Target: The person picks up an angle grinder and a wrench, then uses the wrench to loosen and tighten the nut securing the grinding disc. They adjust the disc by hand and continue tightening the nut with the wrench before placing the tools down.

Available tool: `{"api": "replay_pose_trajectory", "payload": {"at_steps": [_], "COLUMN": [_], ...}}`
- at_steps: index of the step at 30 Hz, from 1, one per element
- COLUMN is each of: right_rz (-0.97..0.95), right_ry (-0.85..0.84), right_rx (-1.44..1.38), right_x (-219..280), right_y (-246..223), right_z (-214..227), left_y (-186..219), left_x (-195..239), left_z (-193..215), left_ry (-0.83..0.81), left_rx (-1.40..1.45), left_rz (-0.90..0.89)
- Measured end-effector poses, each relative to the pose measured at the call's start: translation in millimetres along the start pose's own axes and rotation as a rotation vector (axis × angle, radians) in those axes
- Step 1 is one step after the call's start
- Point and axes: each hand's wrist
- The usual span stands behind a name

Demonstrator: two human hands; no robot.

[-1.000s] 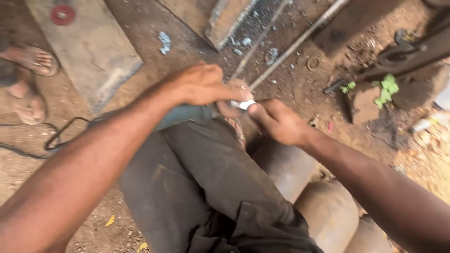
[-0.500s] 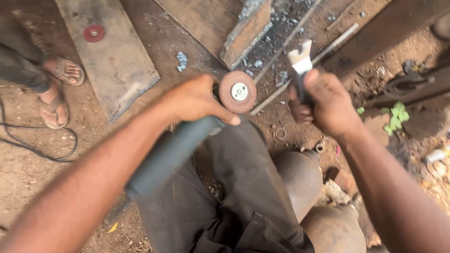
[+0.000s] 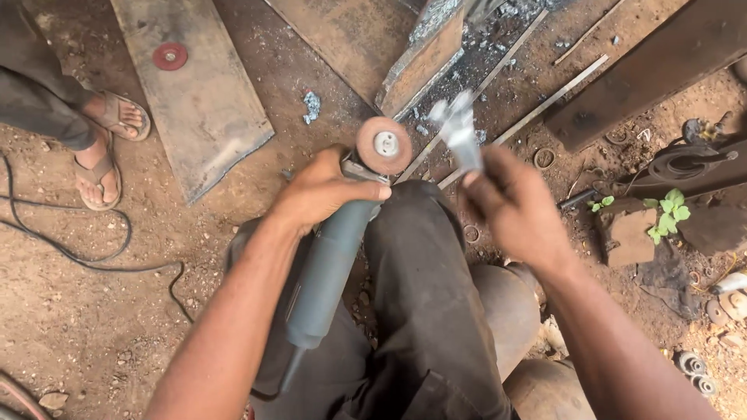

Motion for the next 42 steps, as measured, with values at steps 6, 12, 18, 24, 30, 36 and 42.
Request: {"api": "replay_pose_trajectory", "payload": {"at_steps": [6,12,18,24,30,36,42], "right_rz": [0.368,0.280,0.474,0.267,-0.047,0.349,-0.133], "right_ry": [0.152,0.081,0.071,0.006,-0.016,-0.042,-0.030], "right_rx": [0.214,0.366,-0.546,-0.504,-0.196,0.352,-0.193], "right_x": [-19,-22,-31,-36,-27,-35,-63], "right_y": [9,24,17,-7,-6,8,-7], "right_z": [-2,-11,-7,-10,-21,-27,-28], "left_y": [5,0,-3,2,6,3,2], "left_x": [2,2,2,5,3,5,8], "left_z": [0,2,6,2,-1,-2,-3], "left_ry": [0.015,0.046,0.078,0.174,0.201,0.165,0.150], "left_rx": [-0.111,-0.095,-0.116,-0.212,-0.195,-0.132,-0.130], "left_rz": [-0.036,0.053,0.083,0.097,0.130,0.028,0.043]}}
Point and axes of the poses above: each hand's wrist, its own x-axis away from the middle knuckle, its own z-axis out of the back of the hand, y = z × x, and after that the axes turned 4 degrees about z, right-handed
